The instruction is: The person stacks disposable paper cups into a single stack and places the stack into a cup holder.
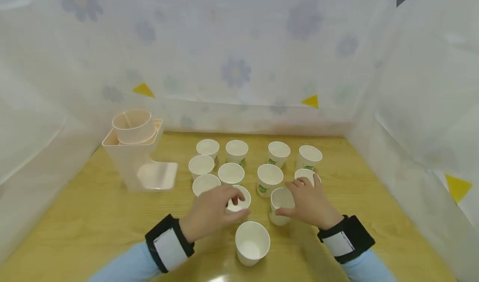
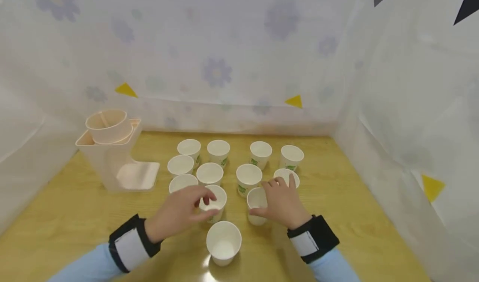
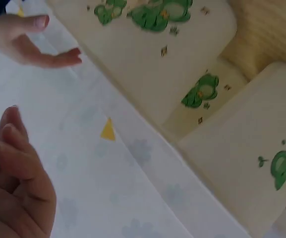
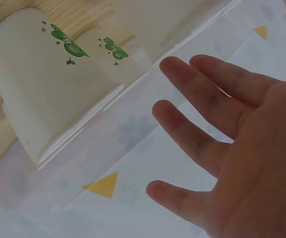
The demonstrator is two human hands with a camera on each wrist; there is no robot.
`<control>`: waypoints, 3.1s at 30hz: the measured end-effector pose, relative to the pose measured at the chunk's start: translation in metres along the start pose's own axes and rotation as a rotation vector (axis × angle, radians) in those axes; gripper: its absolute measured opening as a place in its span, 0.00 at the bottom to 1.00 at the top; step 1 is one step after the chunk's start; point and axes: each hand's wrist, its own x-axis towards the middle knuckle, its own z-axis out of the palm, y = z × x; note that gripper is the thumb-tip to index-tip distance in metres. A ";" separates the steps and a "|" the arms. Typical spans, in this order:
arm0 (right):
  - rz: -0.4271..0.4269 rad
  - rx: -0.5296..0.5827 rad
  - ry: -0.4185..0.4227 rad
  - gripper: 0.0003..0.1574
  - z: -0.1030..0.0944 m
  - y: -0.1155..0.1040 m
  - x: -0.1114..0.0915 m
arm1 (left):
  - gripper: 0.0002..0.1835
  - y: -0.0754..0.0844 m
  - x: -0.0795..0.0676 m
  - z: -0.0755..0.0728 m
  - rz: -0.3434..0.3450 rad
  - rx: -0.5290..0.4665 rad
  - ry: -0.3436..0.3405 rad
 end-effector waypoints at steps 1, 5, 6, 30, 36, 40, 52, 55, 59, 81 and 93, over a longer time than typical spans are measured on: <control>0.002 0.006 -0.002 0.47 0.002 -0.001 -0.004 | 0.16 0.002 -0.008 0.003 -0.006 0.008 -0.026; 0.006 0.030 -0.032 0.48 0.008 -0.003 -0.013 | 0.27 0.006 -0.034 0.014 -0.028 0.050 -0.095; 0.009 0.039 -0.039 0.48 0.008 -0.003 -0.014 | 0.30 0.007 -0.038 0.017 -0.023 0.069 -0.100; -0.038 0.024 0.058 0.43 -0.018 0.002 -0.009 | 0.39 0.007 -0.042 0.047 0.001 0.047 -0.159; -0.066 0.041 0.123 0.43 -0.042 0.000 -0.012 | 0.40 0.008 -0.040 0.049 -0.031 0.030 -0.170; -0.077 0.057 0.122 0.43 -0.055 -0.002 -0.013 | 0.39 0.009 -0.039 0.049 -0.051 0.018 -0.180; -0.225 0.084 0.179 0.44 -0.077 -0.017 -0.015 | 0.36 0.007 -0.036 0.051 -0.047 -0.018 -0.160; -0.270 0.112 0.168 0.44 -0.080 -0.022 -0.017 | 0.35 0.007 -0.036 0.051 -0.044 -0.030 -0.155; -0.314 0.159 0.142 0.44 -0.080 -0.030 -0.018 | 0.34 0.008 -0.036 0.051 -0.044 -0.030 -0.154; -0.409 0.146 0.097 0.44 -0.060 -0.042 -0.018 | 0.37 0.007 -0.035 0.051 -0.046 -0.014 -0.161; -0.402 0.119 0.014 0.45 -0.059 -0.044 -0.019 | 0.37 0.008 -0.035 0.052 -0.042 -0.006 -0.146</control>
